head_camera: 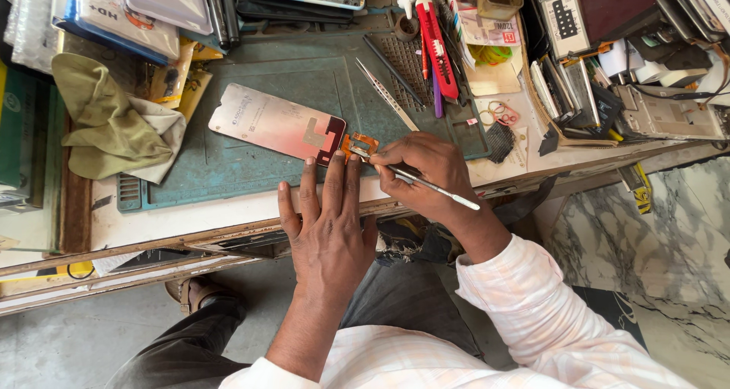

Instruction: The person uses a metal spudger to carefully pry and lift a flexible ribbon cable from a smartphone screen assembly. They then reposition the cable and continue to adjust its placement with the tool.

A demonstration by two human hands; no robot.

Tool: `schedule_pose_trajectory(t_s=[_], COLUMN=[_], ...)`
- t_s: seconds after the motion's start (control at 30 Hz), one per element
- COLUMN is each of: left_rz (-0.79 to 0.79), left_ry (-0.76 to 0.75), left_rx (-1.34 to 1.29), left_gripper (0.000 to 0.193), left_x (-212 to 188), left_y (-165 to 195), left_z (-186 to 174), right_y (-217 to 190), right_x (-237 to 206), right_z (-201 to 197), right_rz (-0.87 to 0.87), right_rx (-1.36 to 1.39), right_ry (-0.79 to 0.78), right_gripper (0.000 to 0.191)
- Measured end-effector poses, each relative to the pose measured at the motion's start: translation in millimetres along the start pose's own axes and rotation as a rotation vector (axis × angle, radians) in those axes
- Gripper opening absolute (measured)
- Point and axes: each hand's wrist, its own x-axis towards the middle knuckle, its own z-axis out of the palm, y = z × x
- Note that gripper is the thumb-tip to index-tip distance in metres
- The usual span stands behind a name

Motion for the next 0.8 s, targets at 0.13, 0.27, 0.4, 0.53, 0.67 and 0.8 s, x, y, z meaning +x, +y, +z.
schedule_pose_trajectory(t_s=[0.13, 0.27, 0.4, 0.53, 0.67, 0.8], left_rz=[-0.002, -0.007, -0.002, -0.005, 0.002, 0.0], left_ry=[0.009, 0.006, 0.012, -0.001, 0.006, 0.002], left_rx=[0.016, -0.004, 0.0, 0.025, 0.004, 0.015], left_gripper=[0.082, 0.082, 0.084, 0.084, 0.084, 0.083], left_x=[0.3, 2.2, 1.1, 1.9, 0.6, 0.0], left_y=[0.2, 0.7, 0.7, 0.9, 0.1, 0.2], left_z=[-0.5, -1.5, -1.5, -0.3, 1.2, 1.4], right_y=[-1.0, -3.1, -4.5, -3.9, -4.1, -3.7], right_x=[0.1, -1.0, -0.8, 1.9, 2.4, 1.3], right_z=[1.3, -0.2, -1.7, -1.8, -0.2, -0.4], right_rz=[0.025, 0.162, 0.224, 0.095, 0.036, 0.004], right_rx=[0.026, 0.149, 0.189, 0.081, 0.031, 0.029], right_ry=[0.008, 0.03, -0.001, -0.002, 0.008, 0.002], right_gripper=[0.018, 0.014, 0.013, 0.017, 0.019, 0.019])
